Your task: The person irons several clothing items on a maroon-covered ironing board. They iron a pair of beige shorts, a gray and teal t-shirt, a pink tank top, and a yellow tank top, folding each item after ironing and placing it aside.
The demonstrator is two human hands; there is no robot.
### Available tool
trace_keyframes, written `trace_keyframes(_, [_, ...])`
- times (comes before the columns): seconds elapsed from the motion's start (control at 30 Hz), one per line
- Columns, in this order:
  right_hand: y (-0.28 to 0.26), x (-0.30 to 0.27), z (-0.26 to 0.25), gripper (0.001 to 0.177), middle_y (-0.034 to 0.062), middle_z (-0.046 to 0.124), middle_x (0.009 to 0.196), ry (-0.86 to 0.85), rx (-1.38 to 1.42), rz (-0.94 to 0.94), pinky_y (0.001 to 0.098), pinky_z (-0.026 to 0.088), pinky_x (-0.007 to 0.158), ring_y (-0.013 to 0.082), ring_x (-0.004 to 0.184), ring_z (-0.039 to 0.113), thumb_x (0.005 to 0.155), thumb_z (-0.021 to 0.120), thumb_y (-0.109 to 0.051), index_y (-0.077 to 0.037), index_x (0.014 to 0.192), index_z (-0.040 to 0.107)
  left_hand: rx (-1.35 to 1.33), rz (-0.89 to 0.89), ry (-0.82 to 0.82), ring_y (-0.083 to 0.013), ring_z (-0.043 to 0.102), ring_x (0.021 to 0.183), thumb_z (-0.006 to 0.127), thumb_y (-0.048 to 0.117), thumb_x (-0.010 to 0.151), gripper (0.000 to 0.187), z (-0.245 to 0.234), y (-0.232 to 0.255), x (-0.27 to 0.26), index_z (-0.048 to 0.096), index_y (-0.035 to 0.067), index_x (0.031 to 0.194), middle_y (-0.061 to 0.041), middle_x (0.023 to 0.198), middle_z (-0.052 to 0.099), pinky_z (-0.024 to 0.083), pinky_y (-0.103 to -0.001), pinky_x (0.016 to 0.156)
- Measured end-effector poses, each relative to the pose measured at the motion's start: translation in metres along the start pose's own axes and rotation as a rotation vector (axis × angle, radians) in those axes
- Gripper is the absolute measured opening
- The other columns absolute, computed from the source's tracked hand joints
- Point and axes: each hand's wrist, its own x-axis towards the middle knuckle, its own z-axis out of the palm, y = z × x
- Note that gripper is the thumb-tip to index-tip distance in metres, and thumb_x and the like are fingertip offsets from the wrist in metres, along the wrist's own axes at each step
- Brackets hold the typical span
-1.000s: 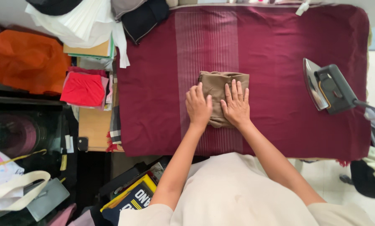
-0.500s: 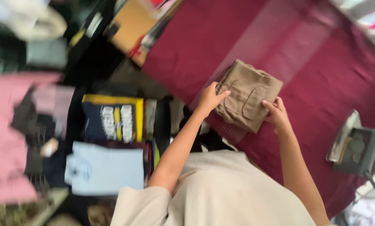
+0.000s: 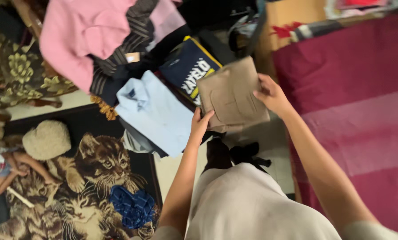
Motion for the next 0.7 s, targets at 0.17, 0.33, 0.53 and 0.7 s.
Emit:
trace_keyframes(0.17, [-0.012,0.137,0.076,0.060,0.0148,0.065,0.117,-0.134,-0.150,-0.035,0.0341,0.048,0.092,0.0255,0.103,0.058,0.096,0.071,-0.012,-0.014,0.153,0.052,-0.154,0.198,0.160,-0.0172,0.062,0.109,0.072,0.024,0.095,0.041,-0.049,-0.028,0.063,0.058,0.001,0.126,-0.011,0.121,0.068,0.050,-0.030,0.094])
trace_keyframes(0.33, [0.006,0.212,0.118,0.073,0.0181,0.059,0.129,-0.151,-0.591,-0.109,0.0460,0.044,0.099,0.0358,0.120,0.054,0.089,0.079,-0.014,-0.013,0.152,0.042,0.083,0.133,0.302,-0.0313,0.063,0.114,0.072,0.023,0.090,0.053,-0.058,-0.049,0.139,0.053,-0.001,0.133,-0.018,0.125,0.066,0.052,-0.041,0.097])
trace_keyframes(0.53, [0.015,0.149,0.123,0.073,0.0215,0.056,0.130,0.219,-0.673,-0.295,0.0473,0.046,0.100,0.0436,0.118,0.055,0.084,0.076,-0.004,-0.009,0.150,0.046,0.398,0.214,0.388,-0.0478,0.035,0.138,0.075,0.011,0.087,0.084,-0.035,-0.019,0.112,0.023,-0.011,0.150,-0.035,0.151,0.031,0.031,-0.048,0.113])
trace_keyframes(0.7, [0.044,0.018,0.091,0.054,0.0162,0.058,0.122,0.350,-0.381,-0.086,0.0390,0.057,0.084,0.0314,0.104,0.064,0.090,0.068,-0.001,-0.012,0.141,0.054,0.490,0.607,0.157,-0.0377,0.053,0.123,0.064,0.004,0.092,0.047,0.022,0.056,0.030,0.053,0.000,0.138,-0.021,0.133,0.055,0.042,-0.044,0.107])
